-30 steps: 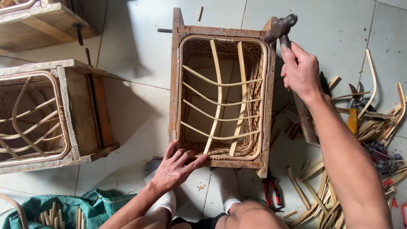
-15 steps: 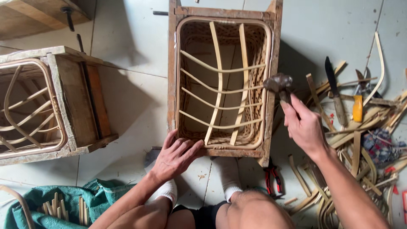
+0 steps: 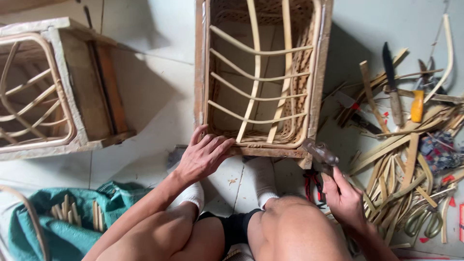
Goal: The person sits on the floor and assembles a rectangular basket using a wooden mold. They insert curved bamboo strips into the mold, secure them with a hammer and pliers, apply glue along the edges, and trim excess material with a knife.
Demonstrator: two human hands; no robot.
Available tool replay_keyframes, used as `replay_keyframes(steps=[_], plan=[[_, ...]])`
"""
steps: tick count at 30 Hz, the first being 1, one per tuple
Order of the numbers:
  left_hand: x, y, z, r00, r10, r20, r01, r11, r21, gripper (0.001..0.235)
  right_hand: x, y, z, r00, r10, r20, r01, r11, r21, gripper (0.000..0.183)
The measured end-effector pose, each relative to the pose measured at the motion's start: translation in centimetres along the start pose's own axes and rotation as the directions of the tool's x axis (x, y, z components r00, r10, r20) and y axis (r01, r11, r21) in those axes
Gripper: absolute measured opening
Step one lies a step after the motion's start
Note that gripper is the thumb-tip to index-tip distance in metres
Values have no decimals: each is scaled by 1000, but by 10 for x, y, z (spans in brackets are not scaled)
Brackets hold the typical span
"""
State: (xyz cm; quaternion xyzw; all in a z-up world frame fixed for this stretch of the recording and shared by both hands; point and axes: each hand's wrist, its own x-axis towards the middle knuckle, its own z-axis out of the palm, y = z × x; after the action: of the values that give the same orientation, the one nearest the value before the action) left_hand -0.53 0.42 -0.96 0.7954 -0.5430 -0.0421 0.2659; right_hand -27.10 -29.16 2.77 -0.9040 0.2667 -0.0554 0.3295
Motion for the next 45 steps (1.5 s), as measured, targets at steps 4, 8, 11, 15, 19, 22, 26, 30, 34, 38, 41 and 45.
replay_keyframes(steps=[4, 8, 11, 15, 19, 22, 26, 30, 34, 38, 41, 45], plan=[[-6, -4, 2, 991, -11, -130, 10, 1000, -10, 52, 3, -20, 2, 986, -61, 158, 54, 997, 48, 41], [-15, -3, 9, 942, -104, -320, 88, 994, -64, 63, 33, -41, 13, 899, -391, 197, 369, 919, 137, 47], [-20, -2, 23, 795, -490, -356, 364, 856, -366, 57, 54, -58, 21, 844, -461, 275, 433, 887, 158, 52], [-24, -10, 45, 586, -810, -23, 368, 292, -883, 60, 72, -81, 32, 751, -438, 494, 447, 888, 108, 59], [-29, -19, 53, 605, -797, -9, 299, 238, -924, 55, 82, -96, 43, 653, -653, 384, 620, 752, 225, 62], [-36, -21, 64, 557, -831, 14, 307, 190, -933, 51, 82, -91, 45, 655, -654, 379, 611, 753, 244, 63], [-43, -24, 75, 470, -871, 145, 278, -10, -961, 56, 83, -96, 56, 631, -565, 531, 567, 804, 181, 64], [-42, -28, 75, 479, -873, 88, 171, -6, -985, 60, 93, -128, 74, 578, -671, 464, 651, 722, 234, 63], [-40, -25, 70, 473, -880, 48, 143, 23, -989, 60, 98, -145, 78, 605, -680, 415, 634, 726, 266, 60], [-39, -27, 73, 428, -903, 43, 373, 133, -918, 53, 79, -103, 51, 815, -557, 161, 534, 829, 163, 43], [-47, -29, 77, 397, -907, 141, 386, 26, -922, 49, 35, -35, 24, 965, -219, -145, 205, 973, -101, 27], [-58, -39, 59, 553, -832, -40, 454, 342, -823, 47, -32, 48, -10, 947, 146, -287, -190, 973, -131, 28]])
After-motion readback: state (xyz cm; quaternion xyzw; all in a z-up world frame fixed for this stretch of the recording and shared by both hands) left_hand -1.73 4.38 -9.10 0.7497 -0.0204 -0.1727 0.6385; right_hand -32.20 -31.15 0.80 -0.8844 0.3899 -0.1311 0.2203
